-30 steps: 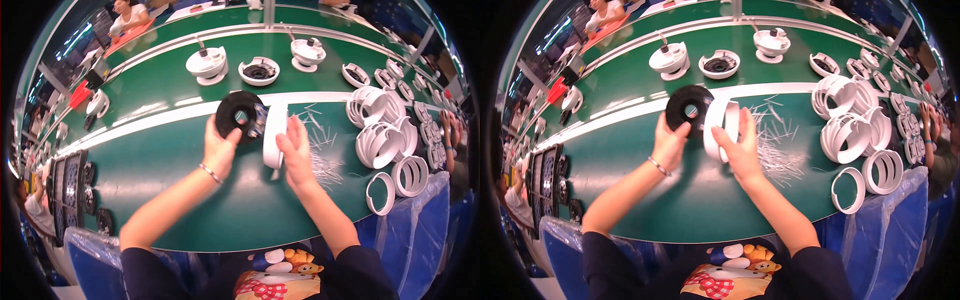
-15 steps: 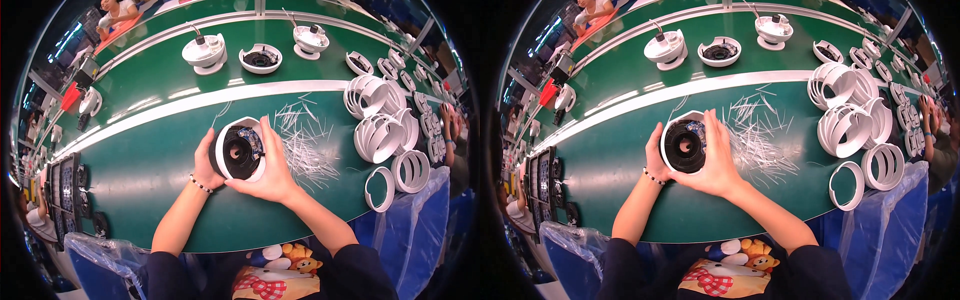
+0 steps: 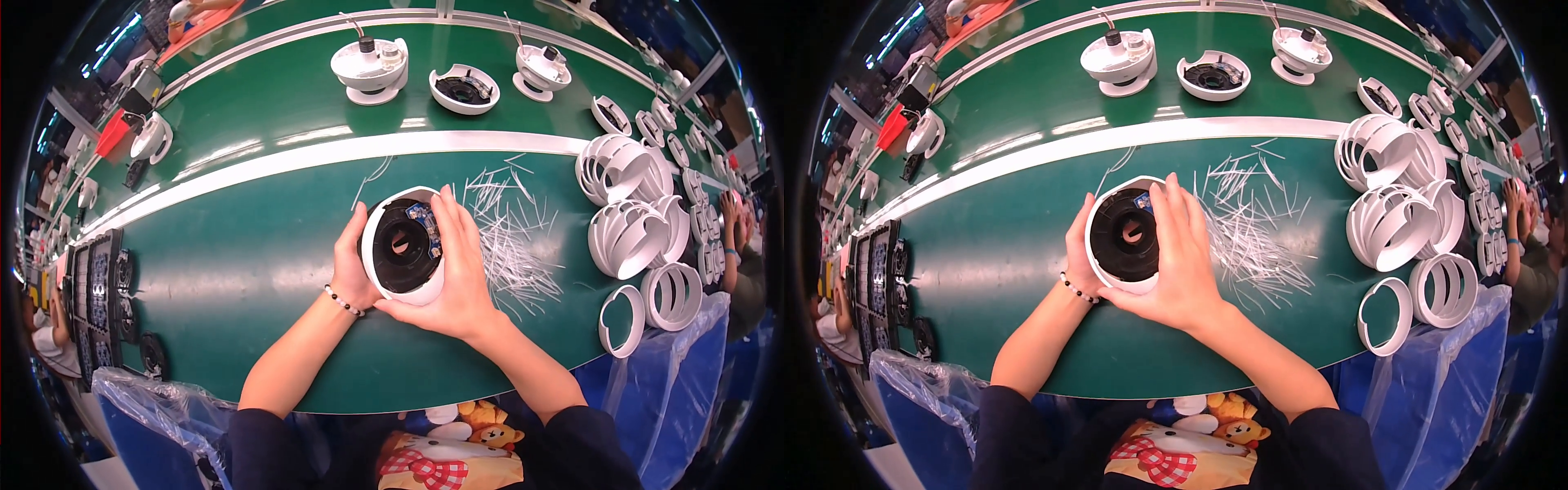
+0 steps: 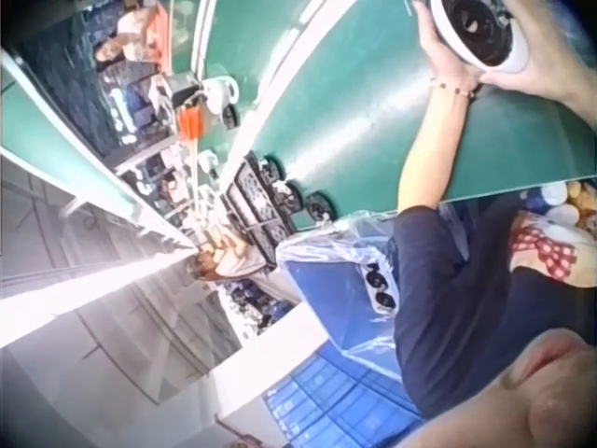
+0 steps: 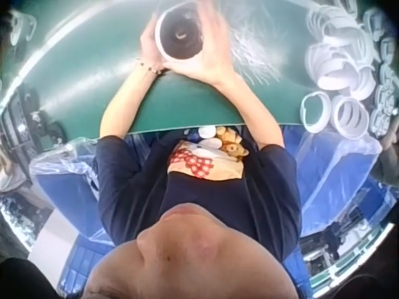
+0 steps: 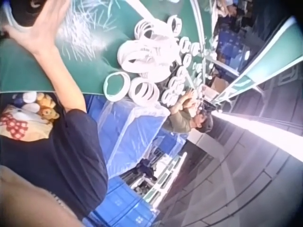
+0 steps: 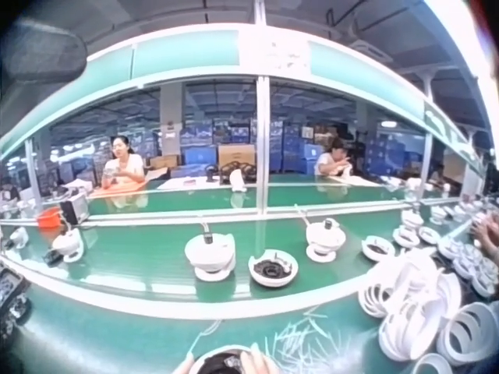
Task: Manually assembling electronic components into white plastic circular housings on an industrial assembly line.
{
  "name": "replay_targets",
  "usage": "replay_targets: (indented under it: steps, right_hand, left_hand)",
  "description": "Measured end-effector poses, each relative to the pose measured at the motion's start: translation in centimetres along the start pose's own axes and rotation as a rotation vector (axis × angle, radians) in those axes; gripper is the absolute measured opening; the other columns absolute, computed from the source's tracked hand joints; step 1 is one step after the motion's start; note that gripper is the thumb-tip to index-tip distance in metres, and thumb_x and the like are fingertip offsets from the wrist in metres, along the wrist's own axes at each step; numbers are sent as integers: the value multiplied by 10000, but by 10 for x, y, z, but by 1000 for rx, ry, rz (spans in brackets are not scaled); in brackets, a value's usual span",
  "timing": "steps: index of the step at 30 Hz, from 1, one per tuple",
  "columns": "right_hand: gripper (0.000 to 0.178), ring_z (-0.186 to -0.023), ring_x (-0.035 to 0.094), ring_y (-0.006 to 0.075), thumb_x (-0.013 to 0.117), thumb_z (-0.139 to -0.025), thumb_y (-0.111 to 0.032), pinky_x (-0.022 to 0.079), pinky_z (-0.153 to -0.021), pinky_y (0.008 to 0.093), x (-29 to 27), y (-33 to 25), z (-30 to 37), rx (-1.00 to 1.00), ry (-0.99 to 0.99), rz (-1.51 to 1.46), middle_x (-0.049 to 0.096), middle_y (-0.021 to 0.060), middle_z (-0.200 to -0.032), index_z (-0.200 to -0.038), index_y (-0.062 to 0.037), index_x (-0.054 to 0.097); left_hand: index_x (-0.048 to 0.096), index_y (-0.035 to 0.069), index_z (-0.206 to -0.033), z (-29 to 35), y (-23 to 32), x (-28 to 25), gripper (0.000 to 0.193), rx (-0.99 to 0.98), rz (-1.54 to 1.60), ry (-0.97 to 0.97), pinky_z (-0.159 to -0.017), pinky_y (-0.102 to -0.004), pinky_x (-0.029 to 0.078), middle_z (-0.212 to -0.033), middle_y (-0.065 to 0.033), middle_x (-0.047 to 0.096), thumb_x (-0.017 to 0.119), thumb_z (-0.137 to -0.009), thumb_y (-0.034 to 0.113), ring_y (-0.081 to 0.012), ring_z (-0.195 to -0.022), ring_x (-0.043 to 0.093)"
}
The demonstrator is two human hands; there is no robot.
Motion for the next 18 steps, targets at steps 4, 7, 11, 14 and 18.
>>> replay_targets:
  steps: [4,7,11,14,18]
  right_hand:
    - [1102,-1158,321,353,800,-448,-329,275,-952,411,-6,7,-5,-19,-60,-138,252,237,-1282,-1283,34,179]
    - [1093,-1192,289,333,800,-465,-311,264,-967,392,-4,16,-7,42,-78,-386,245,224,-1291,-1294,21,169]
    - [1119,-1173,274,390,800,-440,-370,283,-944,432,1,5,-6,-8,-75,7,258,244,-1281,-1287,19,180]
    - [1130,-1150,301,381,797,-429,-383,295,-935,432,0,9,-10,13,-98,-23,281,242,-1266,-1277,42,183]
    - [1115,-1114,332,363,788,-413,-393,306,-929,411,3,9,-9,87,-88,15,343,228,-1205,-1251,65,213]
  left_hand:
    - [445,25,-1140,1,2,4,530,34,27,-4,-872,-372,412,-1089,-135,512,272,-856,438,-246,-982,511]
    - [449,18,-1136,2,-1,4,526,71,23,15,-874,-363,408,-1084,-135,516,276,-860,431,-241,-981,511]
    - [402,37,-1191,1,-6,8,718,70,-13,12,-901,-370,382,-1175,-114,456,222,-806,616,-243,-1053,465]
    - [357,38,-1224,4,-3,7,867,53,-2,-87,-924,-379,360,-1214,-123,416,207,-719,727,-250,-1093,431]
    - [346,30,-1227,5,-8,-1,868,84,-114,-55,-931,-382,351,-1216,-129,410,264,-711,723,-245,-1103,423]
Point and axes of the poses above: each hand's wrist, its own z-axis away from the middle knuckle, its own x-axis out of the palm, y = z × x, the point moved 4 cm from there along -z, towards the middle knuckle
